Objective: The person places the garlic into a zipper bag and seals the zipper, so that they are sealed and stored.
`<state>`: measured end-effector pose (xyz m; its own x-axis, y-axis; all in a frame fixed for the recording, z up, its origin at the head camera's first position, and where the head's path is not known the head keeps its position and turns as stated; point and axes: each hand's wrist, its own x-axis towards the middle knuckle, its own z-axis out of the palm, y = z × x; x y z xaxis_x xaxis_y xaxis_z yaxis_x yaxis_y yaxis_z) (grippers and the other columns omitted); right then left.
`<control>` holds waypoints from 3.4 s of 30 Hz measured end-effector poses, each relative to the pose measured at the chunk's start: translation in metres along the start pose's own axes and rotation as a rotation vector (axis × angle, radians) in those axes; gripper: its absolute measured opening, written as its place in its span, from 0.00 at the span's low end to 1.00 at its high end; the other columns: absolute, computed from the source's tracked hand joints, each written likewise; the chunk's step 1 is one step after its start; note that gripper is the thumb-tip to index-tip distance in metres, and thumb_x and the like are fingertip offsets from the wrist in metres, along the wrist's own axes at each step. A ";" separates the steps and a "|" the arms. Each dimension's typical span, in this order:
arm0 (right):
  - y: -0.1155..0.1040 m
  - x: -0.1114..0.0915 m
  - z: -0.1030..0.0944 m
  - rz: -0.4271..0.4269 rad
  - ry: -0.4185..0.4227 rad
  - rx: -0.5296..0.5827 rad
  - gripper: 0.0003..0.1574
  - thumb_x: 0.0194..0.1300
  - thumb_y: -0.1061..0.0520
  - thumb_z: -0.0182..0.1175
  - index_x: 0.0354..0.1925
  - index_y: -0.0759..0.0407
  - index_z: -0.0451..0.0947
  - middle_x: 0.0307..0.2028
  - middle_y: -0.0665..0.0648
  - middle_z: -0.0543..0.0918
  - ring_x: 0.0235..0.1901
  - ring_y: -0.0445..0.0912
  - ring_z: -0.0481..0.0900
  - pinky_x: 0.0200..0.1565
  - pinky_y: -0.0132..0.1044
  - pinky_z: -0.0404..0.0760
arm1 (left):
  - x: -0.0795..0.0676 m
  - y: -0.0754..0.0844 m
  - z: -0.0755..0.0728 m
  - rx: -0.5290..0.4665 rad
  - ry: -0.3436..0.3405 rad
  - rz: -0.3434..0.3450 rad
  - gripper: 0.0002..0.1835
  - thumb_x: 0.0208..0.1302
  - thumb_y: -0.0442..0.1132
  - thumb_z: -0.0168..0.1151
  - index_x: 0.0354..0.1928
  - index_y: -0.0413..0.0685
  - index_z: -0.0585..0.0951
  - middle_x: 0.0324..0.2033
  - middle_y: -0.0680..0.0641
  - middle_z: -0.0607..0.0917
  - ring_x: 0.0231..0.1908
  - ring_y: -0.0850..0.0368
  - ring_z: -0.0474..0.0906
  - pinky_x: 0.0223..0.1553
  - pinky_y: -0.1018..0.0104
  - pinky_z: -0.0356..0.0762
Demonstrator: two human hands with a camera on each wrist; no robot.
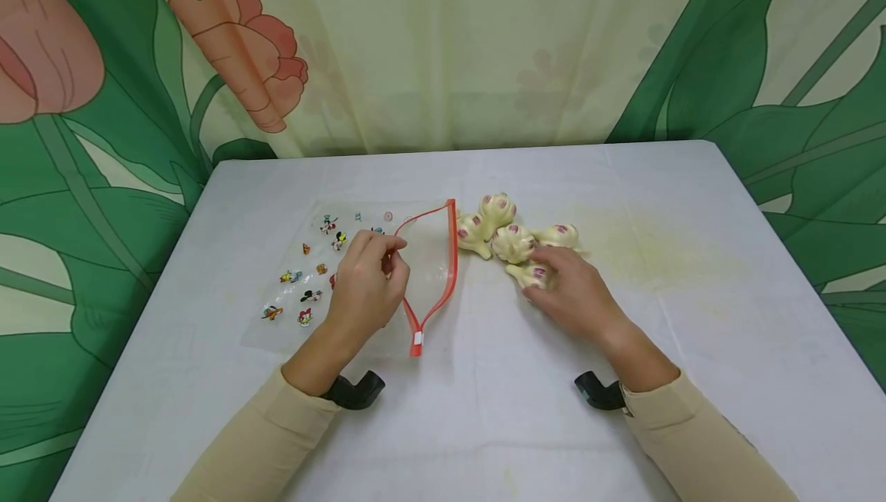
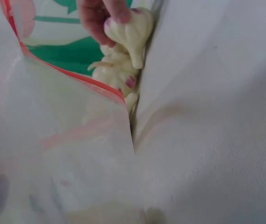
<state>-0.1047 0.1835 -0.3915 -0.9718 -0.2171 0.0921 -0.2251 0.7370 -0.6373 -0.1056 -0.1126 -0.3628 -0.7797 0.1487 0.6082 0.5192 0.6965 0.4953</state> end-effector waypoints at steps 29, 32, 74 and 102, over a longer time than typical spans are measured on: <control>0.006 -0.016 0.001 0.072 -0.031 0.060 0.43 0.58 0.57 0.73 0.66 0.67 0.66 0.58 0.71 0.69 0.50 0.61 0.76 0.51 0.53 0.75 | -0.002 -0.001 0.001 0.004 -0.001 -0.009 0.06 0.59 0.24 0.59 0.37 0.32 0.83 0.32 0.41 0.77 0.29 0.53 0.74 0.29 0.64 0.82; 0.006 -0.015 0.002 0.075 -0.027 0.096 0.44 0.57 0.58 0.73 0.67 0.68 0.65 0.59 0.70 0.70 0.51 0.61 0.79 0.50 0.51 0.79 | -0.003 -0.001 0.000 0.005 -0.002 -0.012 0.06 0.60 0.24 0.59 0.38 0.32 0.83 0.32 0.41 0.77 0.29 0.52 0.74 0.29 0.64 0.82; -0.090 0.046 0.055 -0.233 -0.066 -0.087 0.38 0.56 0.55 0.70 0.64 0.62 0.74 0.53 0.63 0.74 0.48 0.53 0.77 0.46 0.45 0.80 | -0.004 -0.002 0.002 -0.027 0.025 0.044 0.08 0.57 0.23 0.58 0.37 0.34 0.82 0.33 0.41 0.78 0.28 0.56 0.74 0.26 0.67 0.77; -0.099 0.056 0.080 -0.171 -0.239 0.166 0.34 0.63 0.60 0.65 0.67 0.55 0.73 0.50 0.56 0.79 0.49 0.46 0.78 0.48 0.36 0.79 | -0.005 0.004 0.004 -0.079 0.034 0.059 0.07 0.58 0.24 0.56 0.35 0.34 0.83 0.33 0.42 0.78 0.27 0.56 0.73 0.25 0.67 0.77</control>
<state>-0.1315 0.0469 -0.3844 -0.8725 -0.4870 0.0392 -0.3499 0.5669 -0.7458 -0.1004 -0.1080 -0.3662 -0.7353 0.1628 0.6578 0.5908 0.6295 0.5046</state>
